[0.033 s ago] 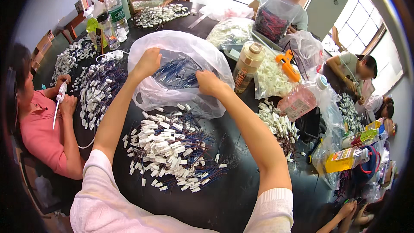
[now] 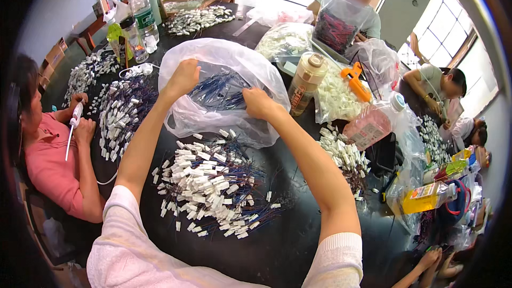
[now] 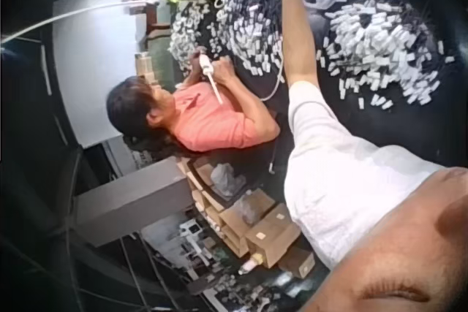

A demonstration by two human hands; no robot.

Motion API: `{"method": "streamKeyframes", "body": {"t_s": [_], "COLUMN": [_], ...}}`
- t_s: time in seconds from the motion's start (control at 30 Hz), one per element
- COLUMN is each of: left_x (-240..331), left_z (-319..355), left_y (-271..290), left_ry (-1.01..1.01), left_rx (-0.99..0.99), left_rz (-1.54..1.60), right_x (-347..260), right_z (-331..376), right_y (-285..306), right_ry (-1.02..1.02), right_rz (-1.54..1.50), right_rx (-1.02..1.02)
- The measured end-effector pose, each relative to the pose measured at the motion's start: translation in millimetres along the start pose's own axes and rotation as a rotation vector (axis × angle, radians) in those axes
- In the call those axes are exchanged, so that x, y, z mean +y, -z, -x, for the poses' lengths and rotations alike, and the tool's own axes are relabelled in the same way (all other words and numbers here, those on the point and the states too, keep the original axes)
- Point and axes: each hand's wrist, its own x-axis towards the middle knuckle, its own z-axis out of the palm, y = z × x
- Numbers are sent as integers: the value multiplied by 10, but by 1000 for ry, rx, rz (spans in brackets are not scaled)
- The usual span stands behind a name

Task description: The person inserts wire pins into plastic connector housings by hand, retrieves a bundle of wires from a plastic bag, and attaches wire pins into more connector housings.

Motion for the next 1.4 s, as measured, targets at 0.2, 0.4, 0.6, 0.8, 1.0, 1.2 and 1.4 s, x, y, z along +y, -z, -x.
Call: {"method": "streamKeyframes", "body": {"t_s": [0.2, 0.4, 0.6, 0.8, 1.0, 1.2, 1.4], "left_x": [-21, -27, 257, 526, 97, -179, -46], "left_z": [-114, -128, -40, -92, -70, -79, -15], "left_y": [-276, -553, -599, -672, -799, -822, -677], "left_ry": [281, 201, -124, 75, -74, -7, -75], "left_rx": [-402, -295, -320, -499, -331, -412, -485], "left_rz": [12, 212, -86, -209, -289, -96, -225], "right_x": [-62, -30, 35, 50, 6, 27, 79], "right_z": [38, -8, 27, 41, 35, 7, 96], "right_y": [73, -150, -393, -561, -531, -619, -546], "right_ry": [-149, -133, -56, -93, -227, -228, -153], "right_rz": [-133, -176, -406, -323, -374, -351, -394], "right_rx": [120, 63, 290, 389, 334, 419, 343]}}
